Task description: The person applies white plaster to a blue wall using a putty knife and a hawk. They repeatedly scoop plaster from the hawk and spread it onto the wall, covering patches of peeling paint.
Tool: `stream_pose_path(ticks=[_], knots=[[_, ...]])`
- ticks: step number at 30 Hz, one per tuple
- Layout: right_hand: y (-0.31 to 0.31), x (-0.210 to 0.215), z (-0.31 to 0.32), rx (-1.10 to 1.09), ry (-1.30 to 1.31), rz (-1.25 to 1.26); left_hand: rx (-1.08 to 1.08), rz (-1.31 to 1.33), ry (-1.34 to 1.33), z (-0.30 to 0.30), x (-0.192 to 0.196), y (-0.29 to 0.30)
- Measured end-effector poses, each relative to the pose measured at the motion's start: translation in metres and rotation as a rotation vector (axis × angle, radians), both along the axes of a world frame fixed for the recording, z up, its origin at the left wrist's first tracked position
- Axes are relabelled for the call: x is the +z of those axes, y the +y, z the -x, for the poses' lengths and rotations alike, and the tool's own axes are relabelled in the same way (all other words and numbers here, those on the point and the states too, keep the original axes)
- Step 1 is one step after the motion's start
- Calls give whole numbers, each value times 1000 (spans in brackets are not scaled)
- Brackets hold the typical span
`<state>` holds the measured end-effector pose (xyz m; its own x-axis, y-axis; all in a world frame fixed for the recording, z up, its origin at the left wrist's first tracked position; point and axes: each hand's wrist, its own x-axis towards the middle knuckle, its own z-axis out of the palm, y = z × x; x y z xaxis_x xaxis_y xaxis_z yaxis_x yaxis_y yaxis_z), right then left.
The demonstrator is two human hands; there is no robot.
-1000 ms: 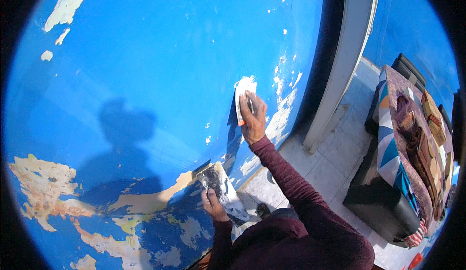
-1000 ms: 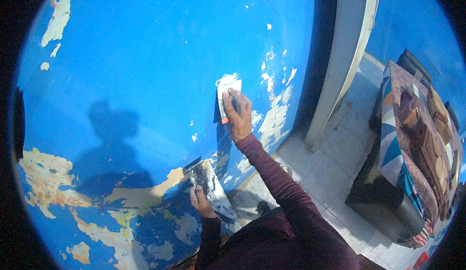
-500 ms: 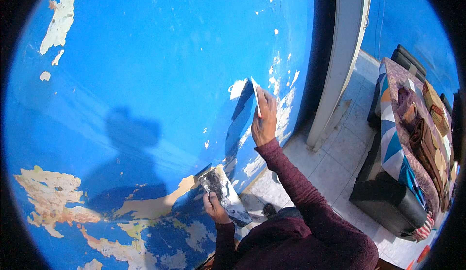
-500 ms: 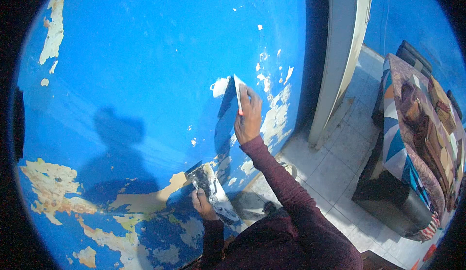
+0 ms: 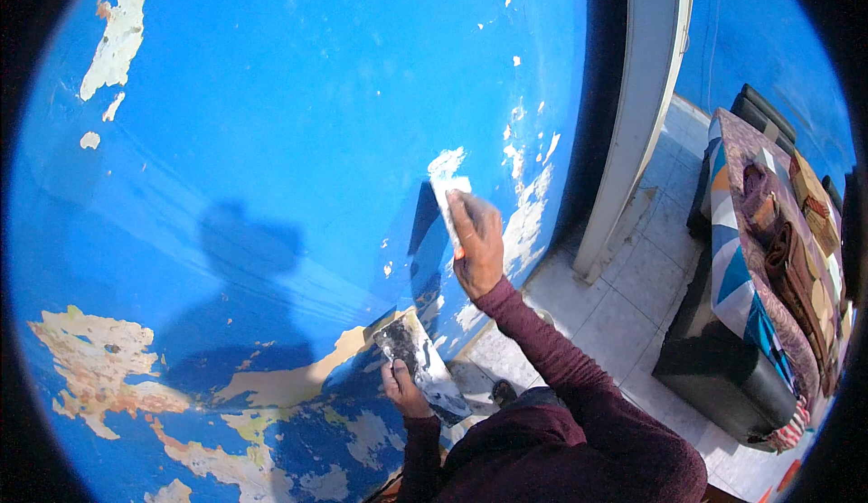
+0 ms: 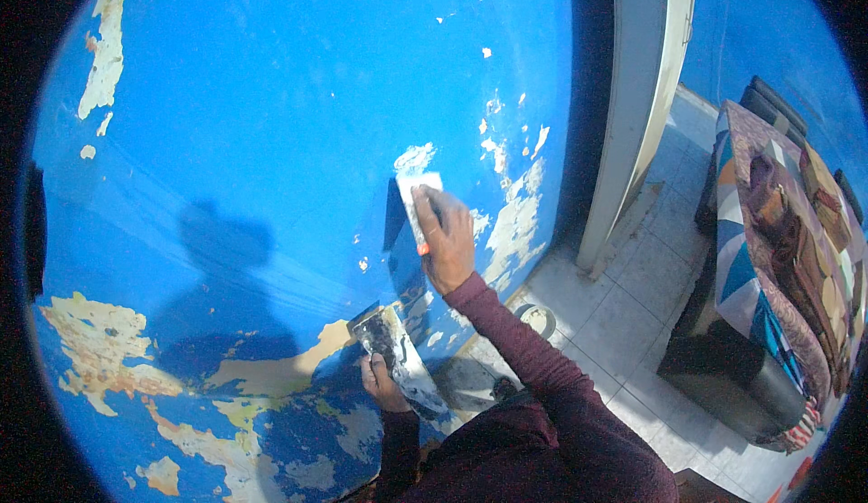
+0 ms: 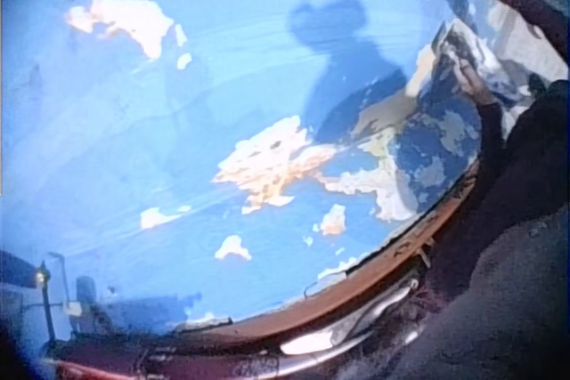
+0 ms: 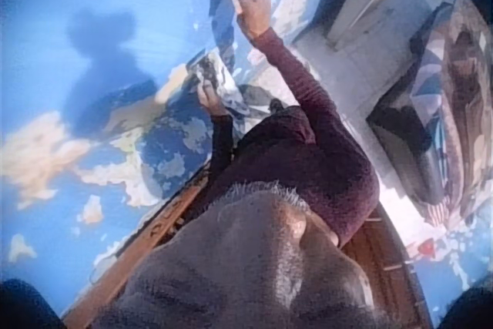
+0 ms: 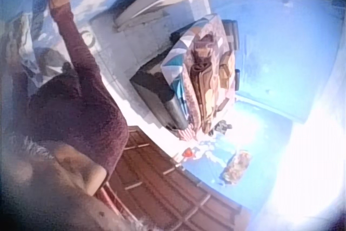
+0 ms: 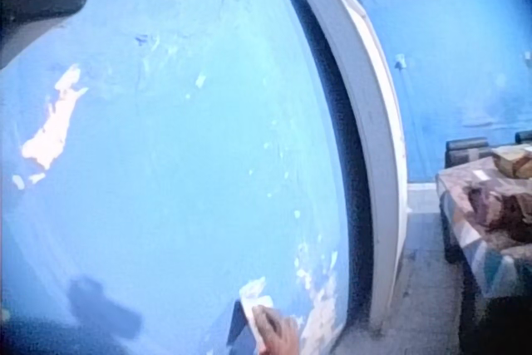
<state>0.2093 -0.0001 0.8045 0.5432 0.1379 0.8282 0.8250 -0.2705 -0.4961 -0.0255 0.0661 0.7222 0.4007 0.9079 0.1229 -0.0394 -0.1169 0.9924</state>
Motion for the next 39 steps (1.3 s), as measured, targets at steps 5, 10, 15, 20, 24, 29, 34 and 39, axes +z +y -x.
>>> stream_pose_path(ticks=[5, 10, 15, 20, 24, 29, 34, 39], knots=[[17, -7, -40, -76, -191, 46, -3, -6, 87, 11, -18, 8], [19, -55, -35, -38, -134, 104, 30, -59, 153, 18, -30, 15], [-10, -66, -25, -91, -178, 257, 11, -79, 162, 16, -12, 12], [-24, -5, -59, -43, -462, 361, -3, -29, 178, 19, -20, 13], [-26, 8, -88, -12, -588, 534, 2, -1, 145, 26, -29, 15], [-38, -14, -113, -47, -529, 523, 38, 37, 52, 28, -38, 16], [-47, -50, -107, -110, -392, 488, 6, 25, 111, 28, -37, 17], [-27, -31, -55, -21, -7, 33, 5, -6, 187, 23, -24, 12]])
